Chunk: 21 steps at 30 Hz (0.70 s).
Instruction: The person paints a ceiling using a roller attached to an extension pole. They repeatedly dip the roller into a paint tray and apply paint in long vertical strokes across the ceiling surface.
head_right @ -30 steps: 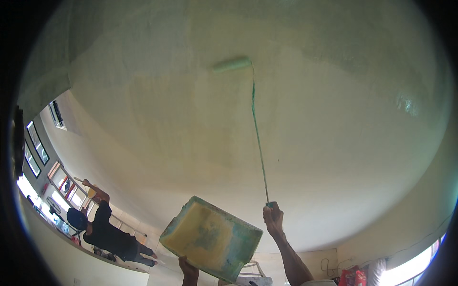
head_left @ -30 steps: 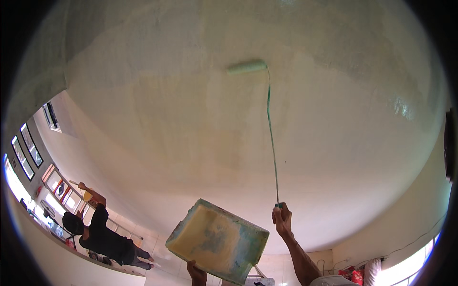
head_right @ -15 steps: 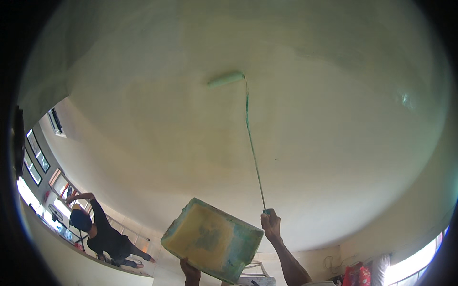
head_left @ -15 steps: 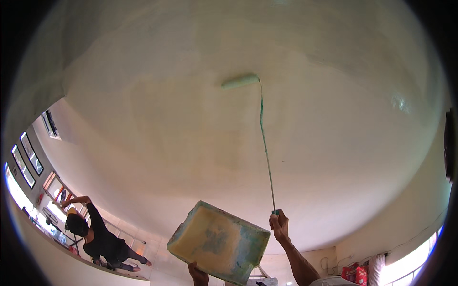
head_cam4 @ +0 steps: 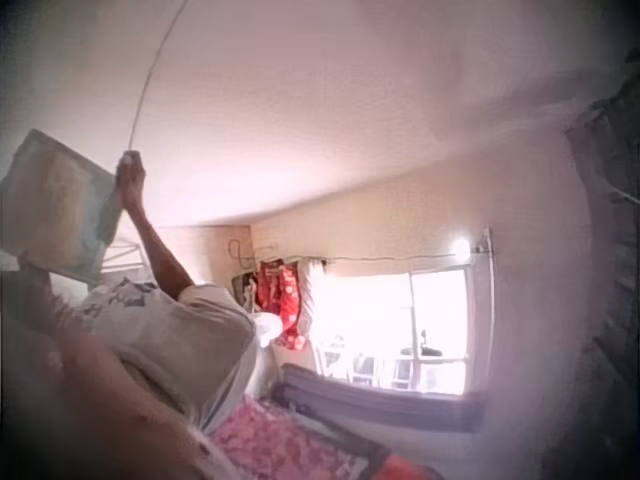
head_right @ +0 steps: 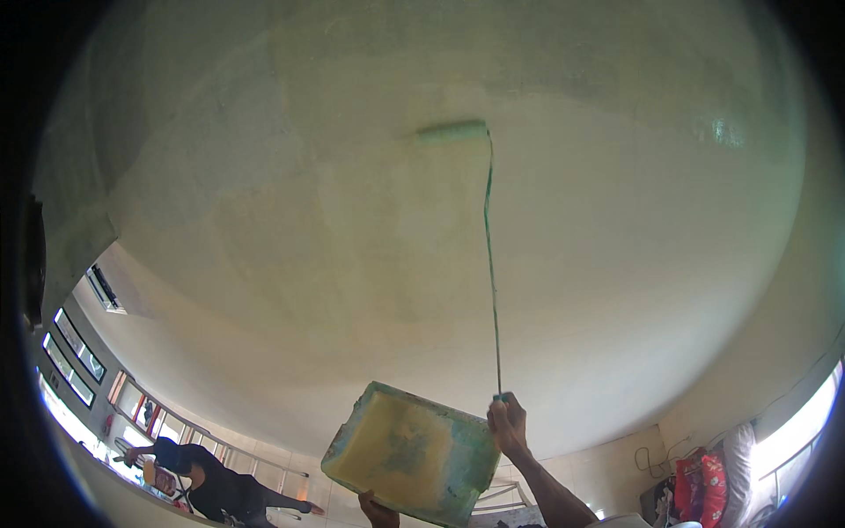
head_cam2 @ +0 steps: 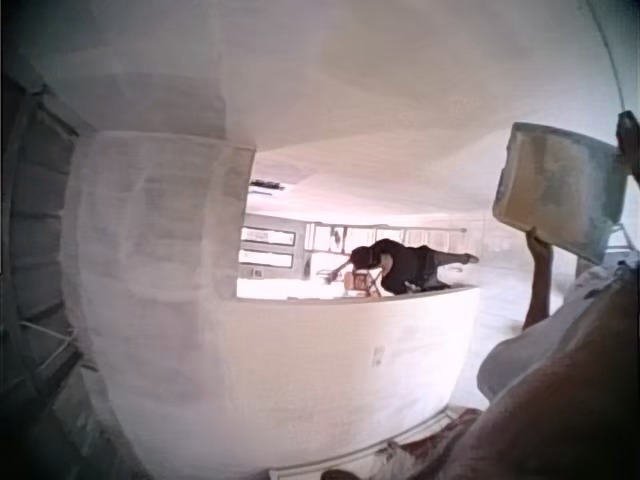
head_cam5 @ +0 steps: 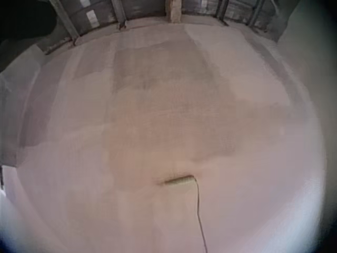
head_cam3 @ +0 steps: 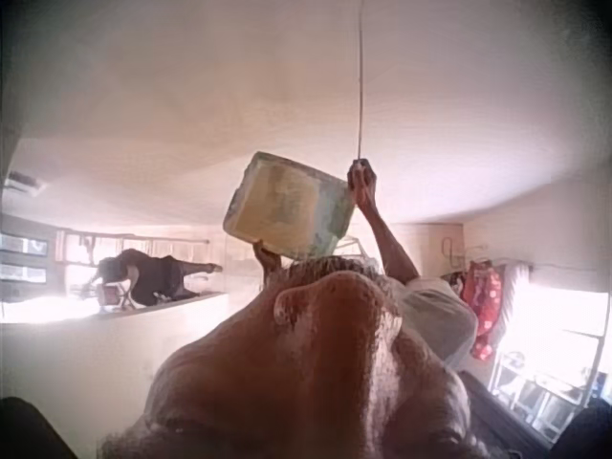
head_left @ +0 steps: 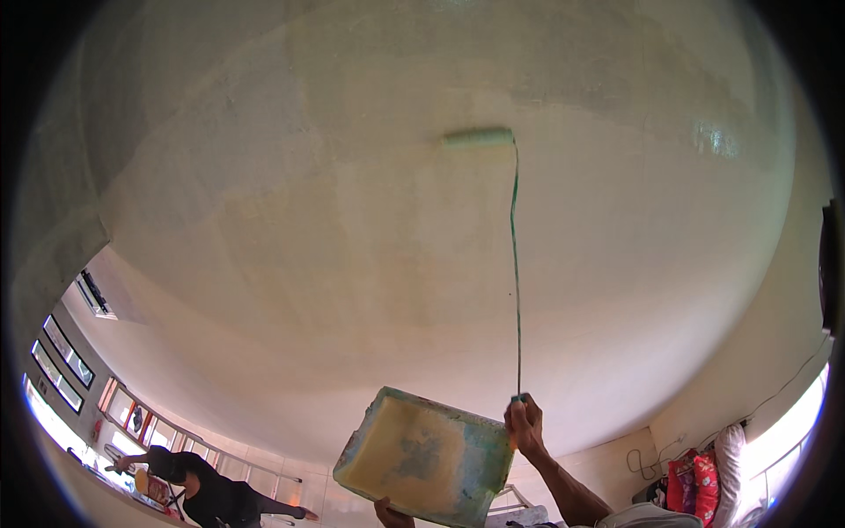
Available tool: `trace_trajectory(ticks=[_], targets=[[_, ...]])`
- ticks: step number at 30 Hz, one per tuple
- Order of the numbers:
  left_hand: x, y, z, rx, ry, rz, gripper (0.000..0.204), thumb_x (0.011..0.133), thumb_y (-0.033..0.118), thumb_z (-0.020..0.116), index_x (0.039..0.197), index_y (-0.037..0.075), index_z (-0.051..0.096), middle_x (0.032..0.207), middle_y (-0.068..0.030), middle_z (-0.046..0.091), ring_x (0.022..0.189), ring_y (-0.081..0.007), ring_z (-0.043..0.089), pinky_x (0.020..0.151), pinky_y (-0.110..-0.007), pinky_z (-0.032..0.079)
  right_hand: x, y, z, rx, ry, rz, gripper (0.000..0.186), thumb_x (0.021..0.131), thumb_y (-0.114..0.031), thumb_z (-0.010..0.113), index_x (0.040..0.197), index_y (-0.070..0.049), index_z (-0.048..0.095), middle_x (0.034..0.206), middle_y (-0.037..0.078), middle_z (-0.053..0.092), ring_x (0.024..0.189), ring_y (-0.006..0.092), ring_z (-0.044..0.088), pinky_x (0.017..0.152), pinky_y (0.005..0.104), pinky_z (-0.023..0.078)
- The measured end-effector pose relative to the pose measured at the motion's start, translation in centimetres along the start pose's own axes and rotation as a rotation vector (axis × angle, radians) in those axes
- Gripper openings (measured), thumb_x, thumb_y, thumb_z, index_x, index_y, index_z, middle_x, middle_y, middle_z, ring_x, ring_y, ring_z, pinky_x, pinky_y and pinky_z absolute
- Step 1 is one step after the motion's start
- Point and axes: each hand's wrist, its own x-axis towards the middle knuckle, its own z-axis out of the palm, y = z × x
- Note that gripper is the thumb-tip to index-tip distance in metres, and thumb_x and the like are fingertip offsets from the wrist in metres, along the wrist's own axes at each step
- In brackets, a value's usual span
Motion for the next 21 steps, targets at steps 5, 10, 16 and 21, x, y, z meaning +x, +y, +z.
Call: trace_trajectory(ticks=[5, 10, 16, 21], targets=[[0.5, 0.0, -0.5, -0.008, -0.040, 0.044, 0.052, 0.085, 0.032, 0.055, 0.130, 0.006, 0.052, 0.122, -0.0113, 0.061, 0.114, -0.0284, 0.057, 0.095, -0.046, 0.048, 4.7, -4.5, 4.5, 0.021, -0.041, -0.118, 0.039, 0.102, -0.043, 0.047, 0.082, -0.010, 0.043, 0.060, 0.000, 0.045, 0.049, 0.0072, 0.042, 0.045, 0.0255, 0.036], [-0.7, 0.8, 0.9, 0.016, -0.028, 0.067, 0.053, 0.085, 0.032, 0.054, 0.131, 0.005, 0.051, 0.123, -0.0112, 0.060, 0.116, -0.0288, 0.056, 0.096, -0.046, 0.048, 6.3, -3.8, 4.8, 0.033, -0.037, -0.141, 0.038, 0.100, -0.041, 0.052, 0.088, -0.006, 0.046, 0.061, -0.001, 0.045, 0.051, 0.0064, 0.042, 0.044, 0.0246, 0.035], [-2.5, 1.8, 2.4, 0.006, -0.060, 0.039, 0.055, 0.084, 0.032, 0.053, 0.131, 0.005, 0.051, 0.123, -0.0124, 0.061, 0.115, -0.0310, 0.057, 0.096, -0.047, 0.048, 2.4, 3.4, 0.6, -0.002, -0.013, -0.074, 0.035, 0.099, -0.037, 0.052, 0.085, -0.005, 0.047, 0.062, 0.000, 0.047, 0.052, 0.0065, 0.043, 0.046, 0.0250, 0.036], [-0.8, 1.2, 0.7, -0.010, -0.039, 0.013, 0.060, 0.083, 0.031, 0.054, 0.136, 0.004, 0.047, 0.128, -0.0143, 0.058, 0.117, -0.0334, 0.055, 0.097, -0.050, 0.046, -0.9, 4.8, -1.4, -0.040, 0.034, -0.073, 0.044, 0.099, -0.050, 0.050, 0.081, -0.011, 0.043, 0.061, -0.002, 0.043, 0.050, 0.0074, 0.041, 0.046, 0.0253, 0.034]])
